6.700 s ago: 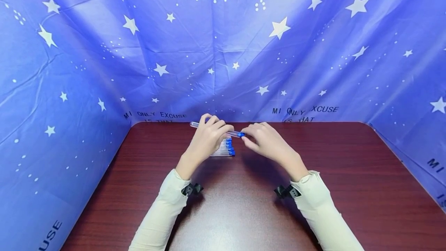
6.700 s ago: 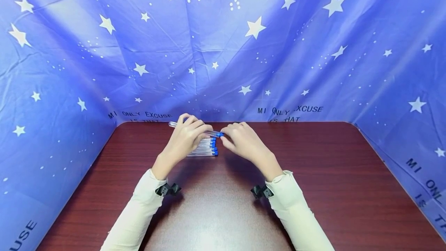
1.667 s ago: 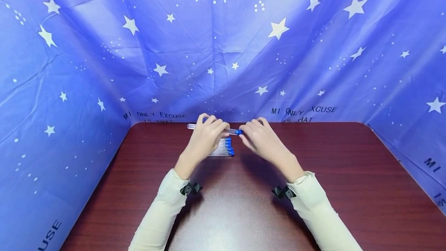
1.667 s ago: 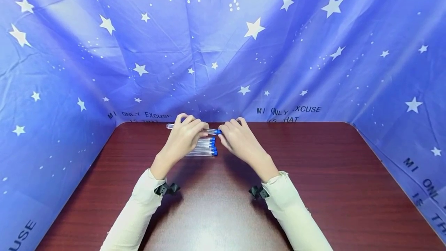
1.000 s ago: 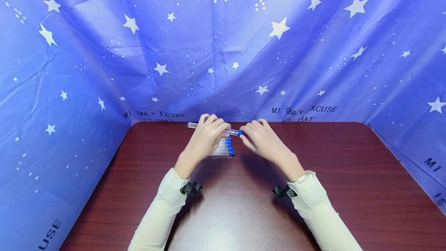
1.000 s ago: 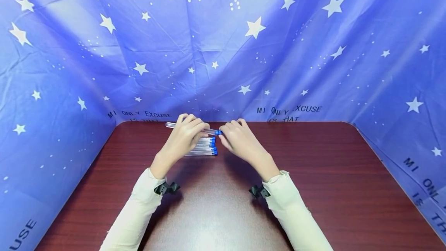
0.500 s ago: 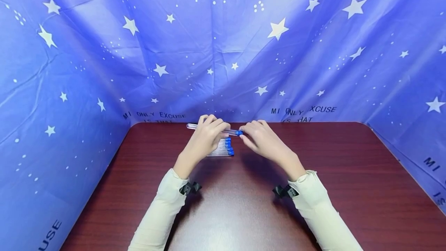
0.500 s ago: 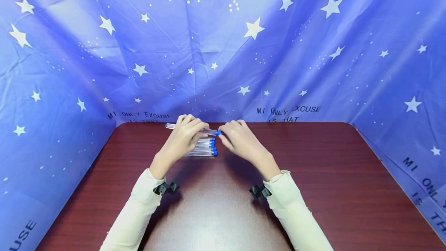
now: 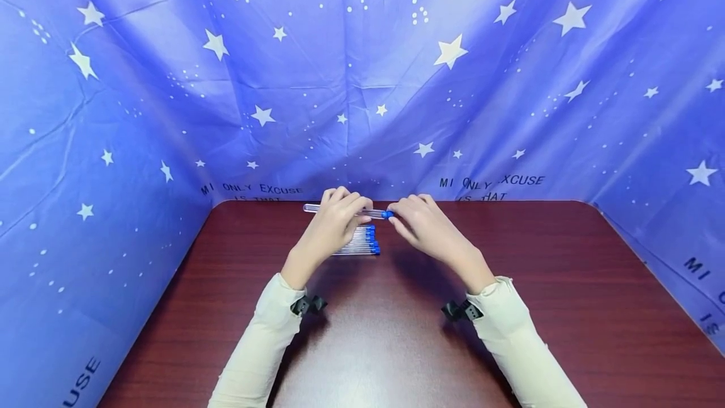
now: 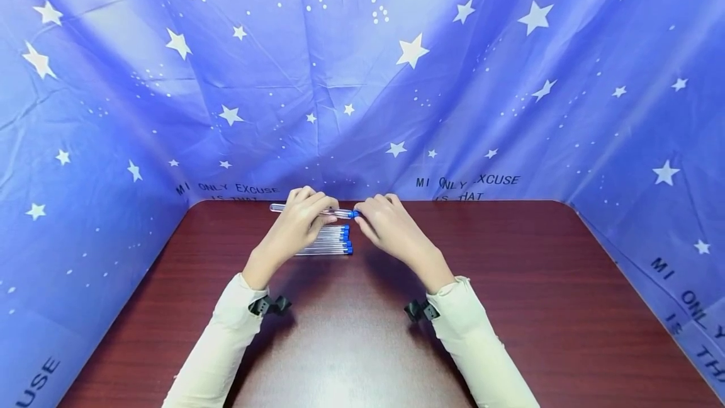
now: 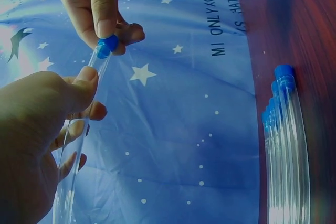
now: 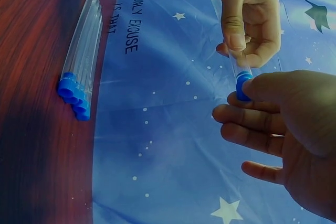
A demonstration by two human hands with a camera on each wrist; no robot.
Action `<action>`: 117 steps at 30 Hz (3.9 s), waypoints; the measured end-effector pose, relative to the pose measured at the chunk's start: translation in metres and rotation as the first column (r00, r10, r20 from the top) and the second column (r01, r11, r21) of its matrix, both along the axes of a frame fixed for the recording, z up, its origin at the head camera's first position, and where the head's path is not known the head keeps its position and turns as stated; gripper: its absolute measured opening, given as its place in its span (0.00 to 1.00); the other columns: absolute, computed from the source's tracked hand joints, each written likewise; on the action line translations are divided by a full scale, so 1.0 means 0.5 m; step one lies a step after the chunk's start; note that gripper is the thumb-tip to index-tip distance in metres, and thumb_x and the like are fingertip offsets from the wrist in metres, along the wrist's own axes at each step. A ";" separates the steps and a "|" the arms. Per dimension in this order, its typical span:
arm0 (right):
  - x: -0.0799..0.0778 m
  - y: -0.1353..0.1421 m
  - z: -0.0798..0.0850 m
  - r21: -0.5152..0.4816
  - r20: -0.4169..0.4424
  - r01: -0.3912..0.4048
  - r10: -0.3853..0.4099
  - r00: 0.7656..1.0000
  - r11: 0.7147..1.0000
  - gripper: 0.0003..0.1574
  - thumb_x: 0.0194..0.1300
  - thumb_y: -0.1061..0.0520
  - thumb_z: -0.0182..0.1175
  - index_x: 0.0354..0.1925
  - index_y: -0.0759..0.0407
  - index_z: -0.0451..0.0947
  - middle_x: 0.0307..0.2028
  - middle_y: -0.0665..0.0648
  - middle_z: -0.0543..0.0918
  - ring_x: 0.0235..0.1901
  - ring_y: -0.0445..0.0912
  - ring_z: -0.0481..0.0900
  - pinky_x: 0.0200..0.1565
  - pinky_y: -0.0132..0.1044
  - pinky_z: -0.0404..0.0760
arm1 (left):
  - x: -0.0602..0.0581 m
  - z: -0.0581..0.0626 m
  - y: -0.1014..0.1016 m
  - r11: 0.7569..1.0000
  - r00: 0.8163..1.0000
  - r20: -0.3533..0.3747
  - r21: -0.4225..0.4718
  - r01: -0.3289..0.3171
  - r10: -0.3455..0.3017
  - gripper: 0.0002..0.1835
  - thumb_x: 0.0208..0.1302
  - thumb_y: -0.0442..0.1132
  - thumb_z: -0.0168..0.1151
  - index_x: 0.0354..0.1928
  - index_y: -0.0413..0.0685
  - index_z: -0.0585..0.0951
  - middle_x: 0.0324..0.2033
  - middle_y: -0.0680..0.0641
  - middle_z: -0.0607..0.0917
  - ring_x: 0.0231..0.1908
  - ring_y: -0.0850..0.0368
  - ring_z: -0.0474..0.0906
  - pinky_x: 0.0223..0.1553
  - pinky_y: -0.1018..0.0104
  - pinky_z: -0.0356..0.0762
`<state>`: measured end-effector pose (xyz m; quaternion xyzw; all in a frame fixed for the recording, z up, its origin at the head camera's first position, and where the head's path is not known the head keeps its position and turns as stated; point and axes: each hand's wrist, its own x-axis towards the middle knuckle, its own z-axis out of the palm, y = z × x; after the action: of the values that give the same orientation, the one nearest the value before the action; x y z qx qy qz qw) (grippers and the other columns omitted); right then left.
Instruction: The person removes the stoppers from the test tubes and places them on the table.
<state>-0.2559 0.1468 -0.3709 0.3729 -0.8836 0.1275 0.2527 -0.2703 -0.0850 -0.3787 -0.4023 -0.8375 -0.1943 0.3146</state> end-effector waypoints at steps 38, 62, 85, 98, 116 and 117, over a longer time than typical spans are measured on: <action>0.006 0.005 0.013 0.195 -0.236 0.057 -0.009 0.972 0.979 0.09 0.66 0.56 0.66 0.37 0.61 0.78 0.28 0.55 0.81 0.33 0.53 0.78 0.48 0.49 0.75 | 0.018 0.010 0.020 0.981 0.989 -0.127 -0.169 -0.100 0.079 0.07 0.72 0.41 0.62 0.47 0.50 0.83 0.37 0.52 0.85 0.38 0.52 0.75 0.49 0.55 0.73; -0.005 0.028 -0.006 0.274 -0.301 -0.022 0.108 0.948 0.962 0.12 0.64 0.54 0.68 0.36 0.58 0.75 0.29 0.54 0.79 0.33 0.53 0.77 0.47 0.48 0.75 | 0.019 0.007 0.012 0.979 1.000 -0.020 -0.200 -0.026 0.022 0.05 0.67 0.41 0.67 0.41 0.51 0.82 0.34 0.54 0.86 0.35 0.55 0.73 0.46 0.58 0.72; -0.028 0.070 -0.028 0.264 -0.315 -0.026 0.111 0.943 0.964 0.13 0.62 0.52 0.67 0.38 0.59 0.79 0.29 0.54 0.80 0.31 0.53 0.78 0.44 0.48 0.75 | 0.026 -0.013 0.010 0.959 0.997 -0.058 -0.275 -0.066 0.052 0.06 0.67 0.42 0.66 0.41 0.51 0.80 0.36 0.52 0.82 0.39 0.52 0.79 0.46 0.58 0.72; -0.048 0.105 -0.059 0.304 -0.276 -0.048 0.136 0.951 0.952 0.14 0.62 0.49 0.66 0.37 0.57 0.76 0.28 0.55 0.77 0.31 0.55 0.78 0.42 0.49 0.75 | 0.037 -0.046 0.014 0.925 0.999 -0.039 -0.378 -0.024 0.010 0.07 0.67 0.44 0.66 0.41 0.52 0.79 0.35 0.54 0.82 0.39 0.55 0.81 0.45 0.57 0.72; -0.068 0.132 -0.104 0.349 -0.211 -0.014 0.093 0.973 0.937 0.12 0.67 0.48 0.62 0.39 0.55 0.76 0.33 0.58 0.76 0.37 0.57 0.73 0.43 0.50 0.73 | 0.052 -0.102 0.031 0.866 0.997 -0.056 -0.500 0.020 -0.055 0.09 0.71 0.47 0.60 0.43 0.51 0.77 0.35 0.55 0.82 0.39 0.56 0.81 0.49 0.57 0.77; -0.068 0.133 -0.106 0.349 -0.206 -0.014 0.091 0.974 0.937 0.12 0.67 0.48 0.62 0.39 0.54 0.76 0.33 0.58 0.76 0.37 0.57 0.73 0.43 0.50 0.73 | 0.052 -0.104 0.032 0.862 0.997 -0.047 -0.507 0.023 -0.054 0.09 0.71 0.47 0.59 0.44 0.51 0.77 0.35 0.55 0.82 0.40 0.56 0.81 0.49 0.56 0.77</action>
<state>-0.2900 0.2136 -0.4241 0.4467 -0.8487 -0.0645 0.2757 -0.2440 -0.0691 -0.4306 -0.4931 -0.8411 0.0378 0.2189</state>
